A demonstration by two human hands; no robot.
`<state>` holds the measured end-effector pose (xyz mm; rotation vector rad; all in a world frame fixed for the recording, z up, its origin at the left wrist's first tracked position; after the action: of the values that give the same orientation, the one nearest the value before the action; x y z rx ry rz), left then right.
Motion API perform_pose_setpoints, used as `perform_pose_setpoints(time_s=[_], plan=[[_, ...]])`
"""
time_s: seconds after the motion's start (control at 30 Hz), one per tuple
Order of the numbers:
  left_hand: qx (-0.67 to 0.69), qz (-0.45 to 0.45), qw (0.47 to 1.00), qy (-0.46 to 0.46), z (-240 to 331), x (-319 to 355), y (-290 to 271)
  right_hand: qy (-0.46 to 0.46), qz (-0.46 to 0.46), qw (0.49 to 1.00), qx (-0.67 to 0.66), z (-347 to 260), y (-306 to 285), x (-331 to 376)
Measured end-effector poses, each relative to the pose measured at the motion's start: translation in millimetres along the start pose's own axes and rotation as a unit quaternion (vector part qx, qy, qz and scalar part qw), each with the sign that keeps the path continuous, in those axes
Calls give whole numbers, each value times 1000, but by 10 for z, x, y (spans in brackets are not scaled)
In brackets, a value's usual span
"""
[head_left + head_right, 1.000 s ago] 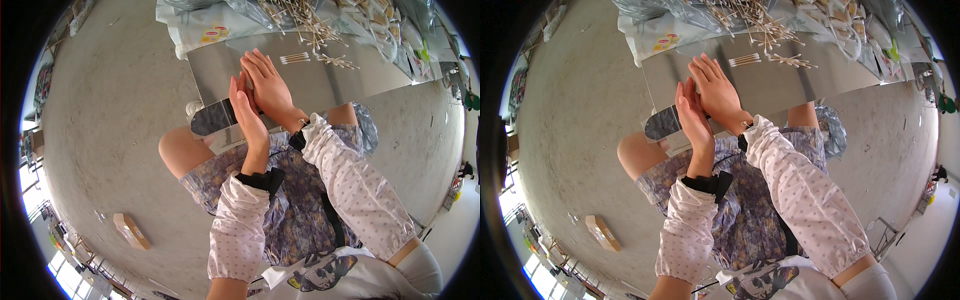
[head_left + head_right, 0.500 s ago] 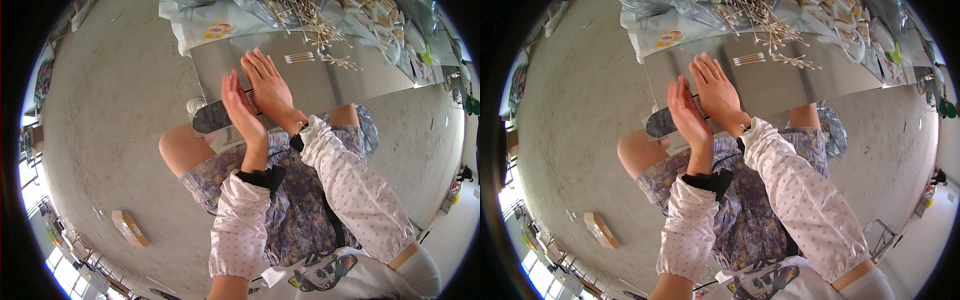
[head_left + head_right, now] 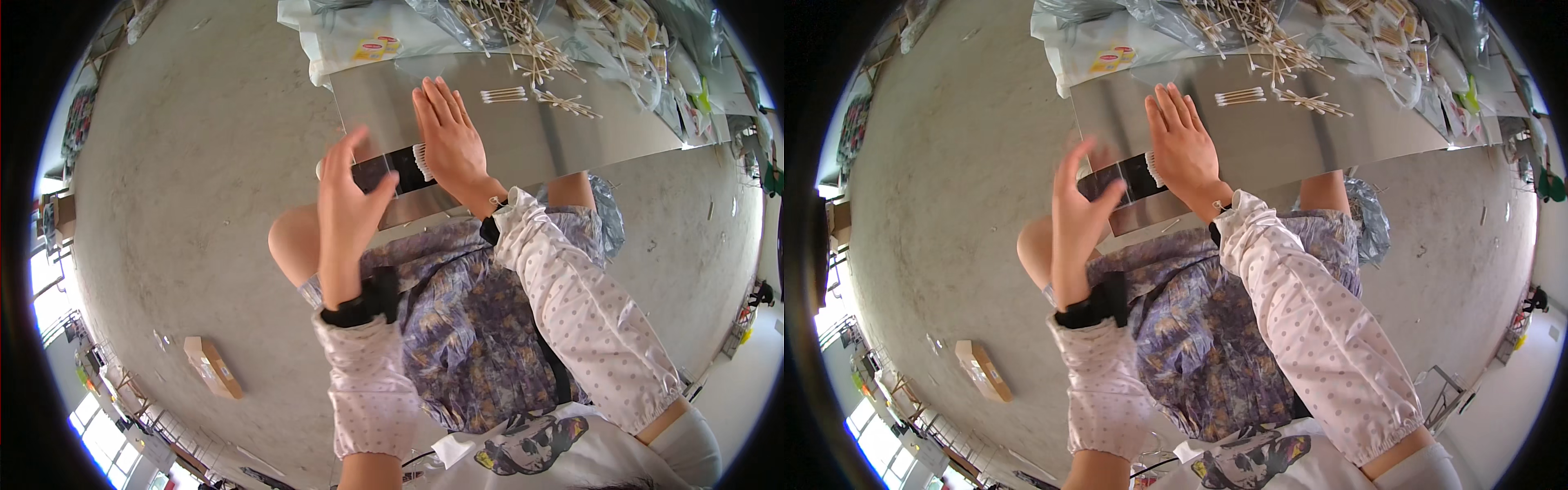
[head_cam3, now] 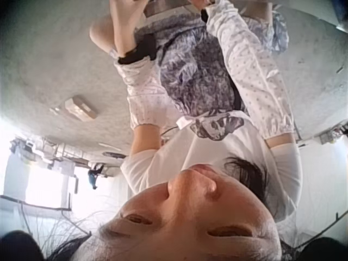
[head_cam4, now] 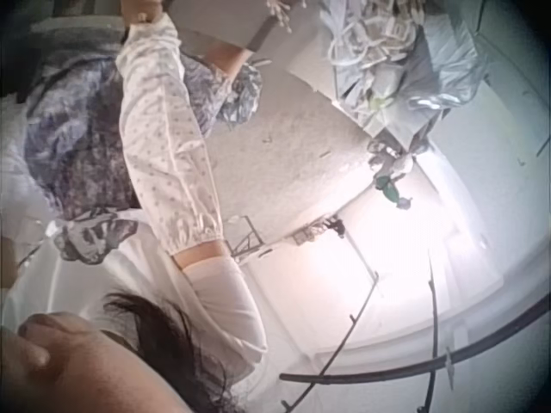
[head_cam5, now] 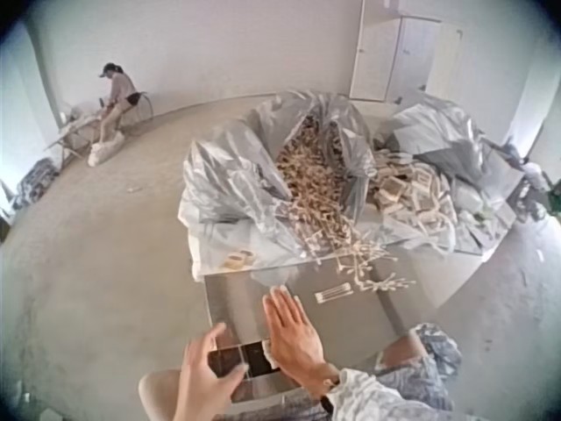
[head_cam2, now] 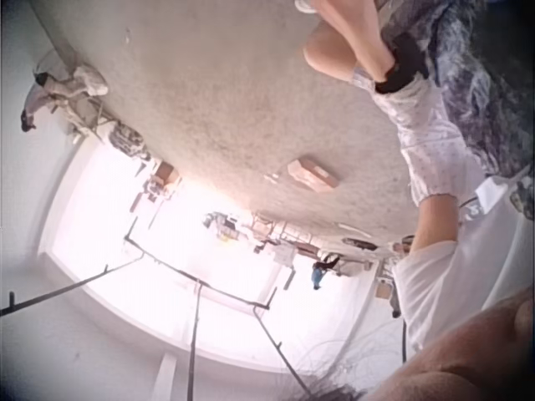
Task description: Packing cotton swabs into small plastic bags at a workstation.
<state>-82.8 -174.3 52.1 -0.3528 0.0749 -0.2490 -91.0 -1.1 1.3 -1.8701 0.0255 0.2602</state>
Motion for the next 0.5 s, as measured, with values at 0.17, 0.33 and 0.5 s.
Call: perform_pose_setpoints(time_s=[0.17,0.33,0.5], plan=[[-303,-155,939,49,-40,70,-46,14,27,999,-11,-148,85,-32],[-291,-154,943,40,-46,-25,-15,15,17,1000,-10,-207,115,-41],[-279,-143,947,72,-70,-35,-43,17,11,1000,-8,-234,115,-49]])
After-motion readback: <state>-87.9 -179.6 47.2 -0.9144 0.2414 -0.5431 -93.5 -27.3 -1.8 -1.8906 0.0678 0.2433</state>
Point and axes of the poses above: each hand's wrist, its own x-axis away from the middle knuckle, its own y-axis out of the palm, z = x × y, the point moved 4 cm from there along -x, towards the middle knuckle, and after that the axes turned 7 degrees about -z, right-handed, at the moved point
